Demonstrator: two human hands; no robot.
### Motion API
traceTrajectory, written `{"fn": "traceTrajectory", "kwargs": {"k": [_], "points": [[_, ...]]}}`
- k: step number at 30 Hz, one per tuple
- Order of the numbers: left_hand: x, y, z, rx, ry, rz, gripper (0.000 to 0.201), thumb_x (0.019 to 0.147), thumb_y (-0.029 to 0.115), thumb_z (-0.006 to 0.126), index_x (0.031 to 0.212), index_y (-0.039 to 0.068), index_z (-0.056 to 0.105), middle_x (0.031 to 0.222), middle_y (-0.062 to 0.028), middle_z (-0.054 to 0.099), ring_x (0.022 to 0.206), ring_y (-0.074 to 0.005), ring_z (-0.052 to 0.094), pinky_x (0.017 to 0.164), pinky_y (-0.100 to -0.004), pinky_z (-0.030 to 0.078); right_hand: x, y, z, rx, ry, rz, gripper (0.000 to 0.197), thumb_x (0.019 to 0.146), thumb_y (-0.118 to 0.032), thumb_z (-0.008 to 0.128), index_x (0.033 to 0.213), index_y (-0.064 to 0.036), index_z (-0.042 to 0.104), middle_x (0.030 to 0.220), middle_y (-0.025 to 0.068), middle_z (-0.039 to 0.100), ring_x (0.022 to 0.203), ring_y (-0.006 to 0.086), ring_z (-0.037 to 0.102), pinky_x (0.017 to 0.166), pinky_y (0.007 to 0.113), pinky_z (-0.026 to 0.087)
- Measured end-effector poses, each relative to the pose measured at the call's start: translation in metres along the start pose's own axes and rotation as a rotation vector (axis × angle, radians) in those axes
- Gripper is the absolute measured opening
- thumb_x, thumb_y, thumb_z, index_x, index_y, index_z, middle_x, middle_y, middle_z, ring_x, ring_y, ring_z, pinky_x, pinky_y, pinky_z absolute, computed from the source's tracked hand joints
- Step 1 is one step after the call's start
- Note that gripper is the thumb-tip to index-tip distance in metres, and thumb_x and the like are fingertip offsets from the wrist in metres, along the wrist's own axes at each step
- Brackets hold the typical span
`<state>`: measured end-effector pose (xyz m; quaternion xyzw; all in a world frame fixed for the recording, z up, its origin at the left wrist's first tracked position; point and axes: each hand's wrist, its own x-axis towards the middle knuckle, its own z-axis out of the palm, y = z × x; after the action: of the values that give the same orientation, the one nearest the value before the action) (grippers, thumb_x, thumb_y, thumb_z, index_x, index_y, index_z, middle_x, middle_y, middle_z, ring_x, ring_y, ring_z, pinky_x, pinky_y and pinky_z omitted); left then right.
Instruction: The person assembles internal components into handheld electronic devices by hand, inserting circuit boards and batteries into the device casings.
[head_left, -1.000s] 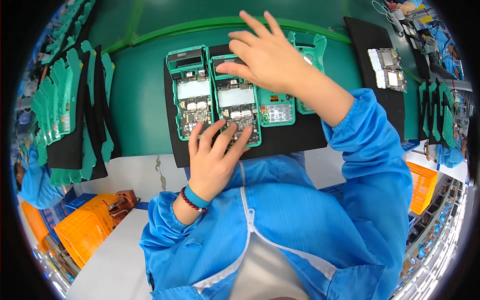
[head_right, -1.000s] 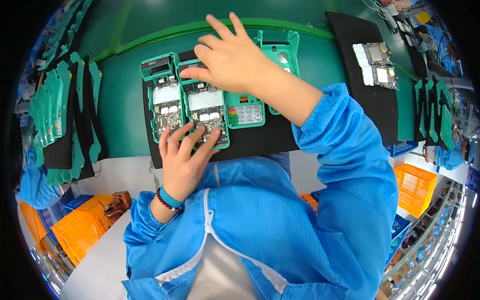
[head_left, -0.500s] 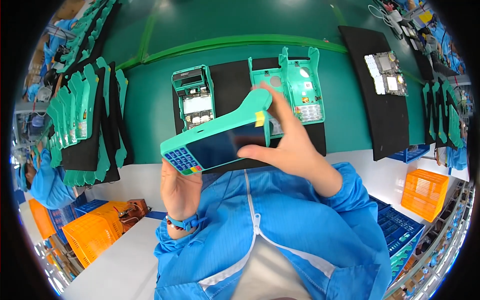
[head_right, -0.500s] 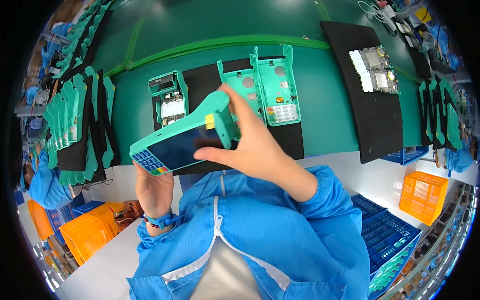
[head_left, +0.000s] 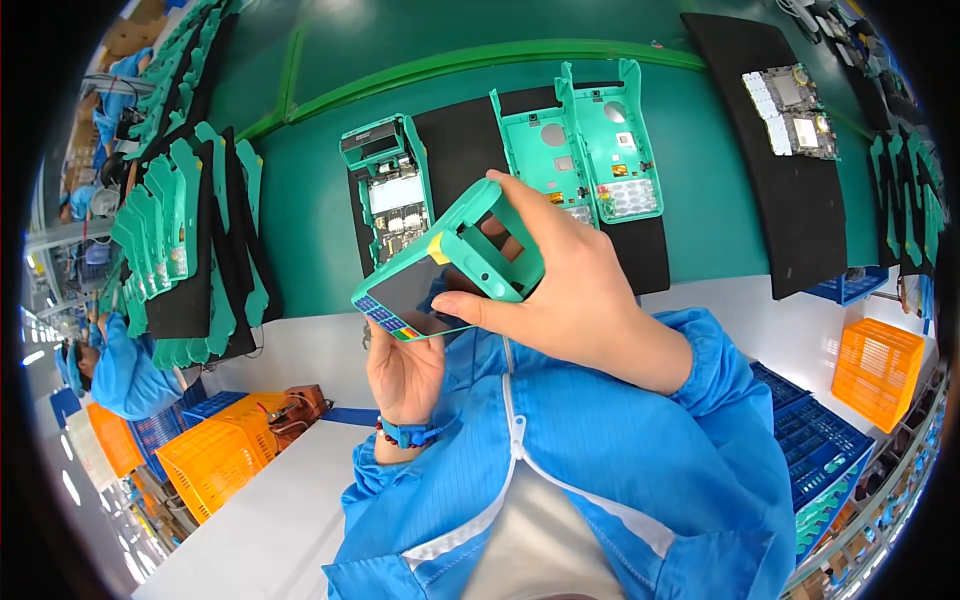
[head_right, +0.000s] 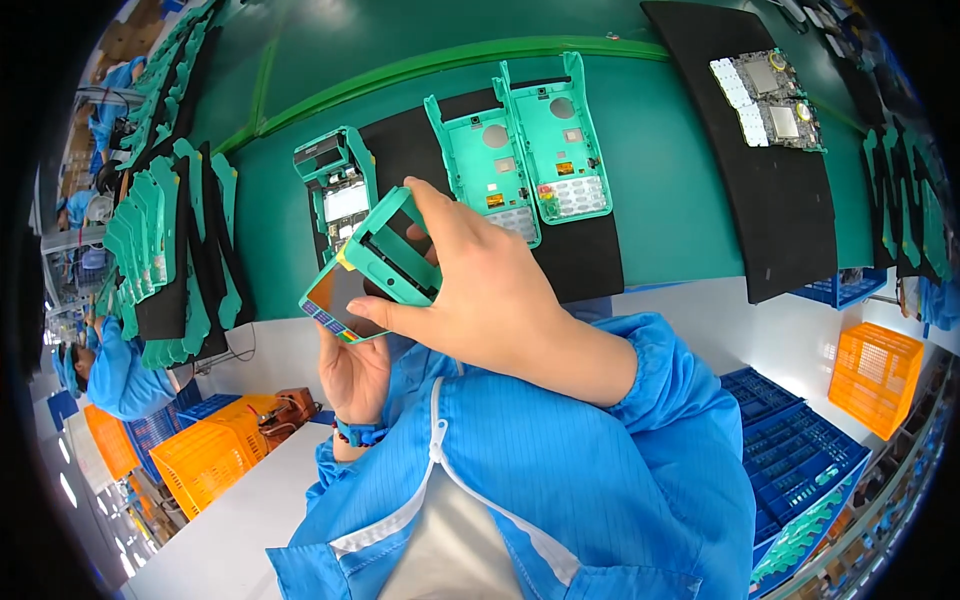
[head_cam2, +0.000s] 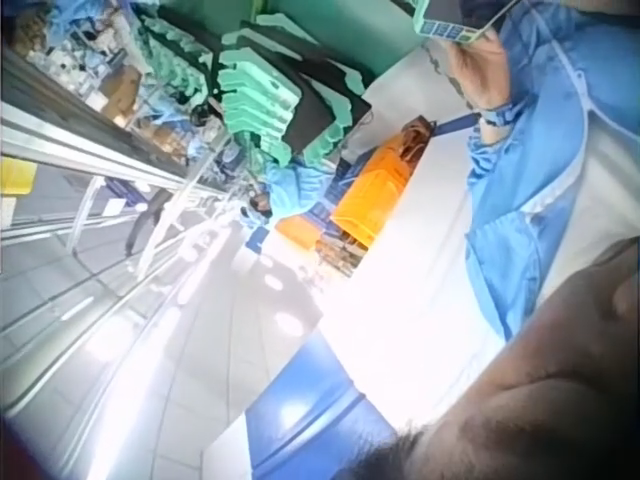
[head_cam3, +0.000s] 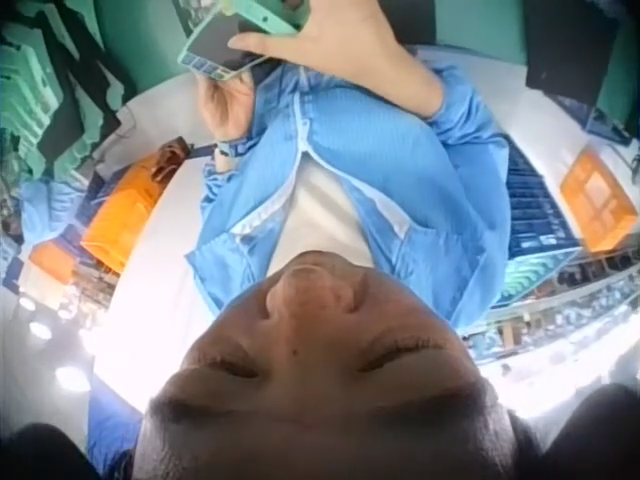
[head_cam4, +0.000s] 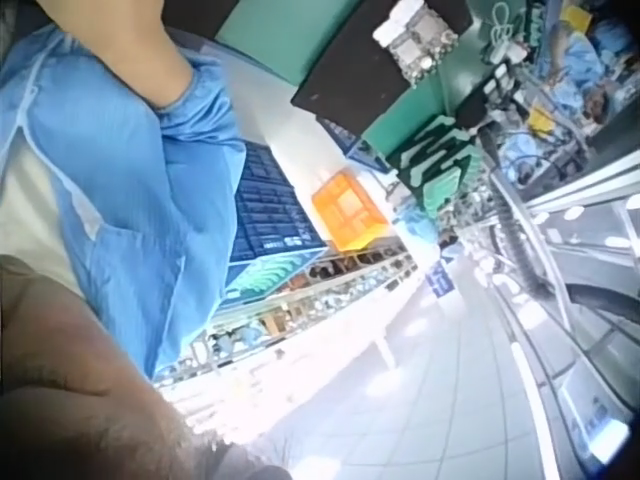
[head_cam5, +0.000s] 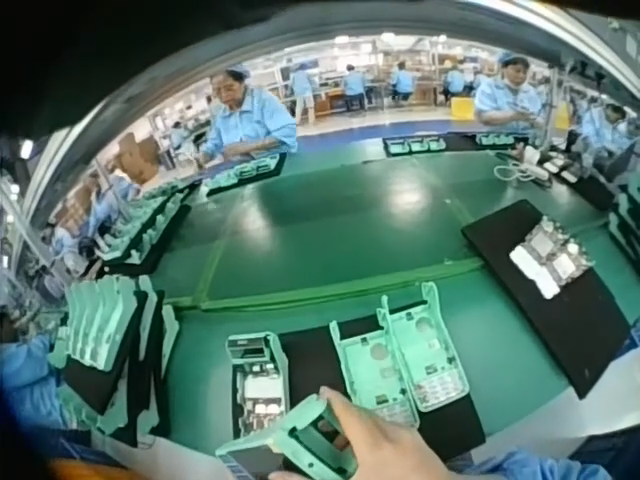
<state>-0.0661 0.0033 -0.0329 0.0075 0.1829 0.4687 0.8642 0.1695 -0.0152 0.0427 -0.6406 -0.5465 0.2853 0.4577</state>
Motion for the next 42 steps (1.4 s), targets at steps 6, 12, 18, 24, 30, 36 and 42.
{"fn": "traceTrajectory", "kwargs": {"k": [6,12,18,24,30,36,42], "points": [[-0.001,-0.003,0.006,0.074,-0.023,0.039,0.037,0.110,0.031,0.044,0.142,0.014,0.051,0.144,-0.0044,0.057,0.132,-0.0216,0.055,0.108,-0.0427,0.049,0.011,0.012,-0.011,0.186,-0.077,0.082,0.084,0.074,-0.043,0.087,0.134,0.0059,0.053,0.101,0.0154,0.069,0.091,0.0251,0.070,0.080,0.037,0.057],[0.004,-0.012,0.022,0.395,-0.214,0.041,0.040,0.110,0.031,0.044,0.144,0.011,0.047,0.146,-0.0076,0.055,0.131,-0.0229,0.056,0.111,-0.0423,0.046,0.028,0.028,-0.033,0.567,-0.201,0.203,0.061,0.081,-0.028,0.087,0.126,0.0046,0.062,0.113,0.0064,0.069,0.101,0.0133,0.063,0.089,0.028,0.051],[0.007,0.000,0.050,0.751,-0.280,0.307,0.040,0.107,0.019,0.052,0.142,-0.001,0.050,0.137,-0.0135,0.061,0.127,-0.0251,0.059,0.109,-0.0428,0.045,0.018,0.047,-0.038,0.357,-0.039,-0.017,0.069,0.088,-0.023,0.081,0.143,0.0052,0.049,0.137,0.0204,0.060,0.123,0.0274,0.061,0.108,0.038,0.046],[0.035,-0.010,0.092,2.214,-0.659,1.001,0.040,0.079,-0.011,0.068,0.118,-0.004,0.069,0.122,-0.0199,0.069,0.113,-0.0369,0.068,0.096,-0.0405,0.055,-0.007,0.067,-0.094,0.180,0.278,-0.022,0.034,0.096,-0.011,0.070,0.127,0.0014,0.063,0.121,0.0144,0.070,0.115,0.0215,0.065,0.101,0.035,0.050],[0.047,-0.022,0.058,2.551,-0.774,0.820,0.045,0.082,-0.005,0.060,0.125,0.003,0.068,0.135,-0.0123,0.064,0.127,-0.0300,0.060,0.103,-0.0436,0.049,-0.031,0.117,-0.164,0.301,0.638,0.201,0.042,0.097,-0.016,0.070,0.129,0.0027,0.051,0.090,0.0087,0.069,0.069,0.0111,0.062,0.064,0.025,0.050],[0.048,-0.025,0.076,2.553,-0.671,0.638,0.035,0.087,0.001,0.070,0.122,0.006,0.069,0.131,-0.0100,0.066,0.127,-0.0258,0.060,0.113,-0.0490,0.037,-0.032,0.184,-0.265,0.750,0.856,0.518,0.040,0.099,-0.031,0.068,0.117,0.0023,0.054,0.091,0.0099,0.064,0.061,0.0099,0.053,0.056,0.024,0.045],[0.052,-0.050,0.104,2.261,-0.645,0.728,0.034,0.084,0.000,0.073,0.118,0.003,0.070,0.116,-0.0136,0.069,0.104,-0.0334,0.065,0.100,-0.0462,0.048,-0.013,0.193,-0.263,0.616,0.884,0.309,0.020,0.103,-0.019,0.059,0.089,-0.0058,0.053,0.076,0.0048,0.061,0.058,0.0082,0.050,0.052,0.025,0.039]]}}
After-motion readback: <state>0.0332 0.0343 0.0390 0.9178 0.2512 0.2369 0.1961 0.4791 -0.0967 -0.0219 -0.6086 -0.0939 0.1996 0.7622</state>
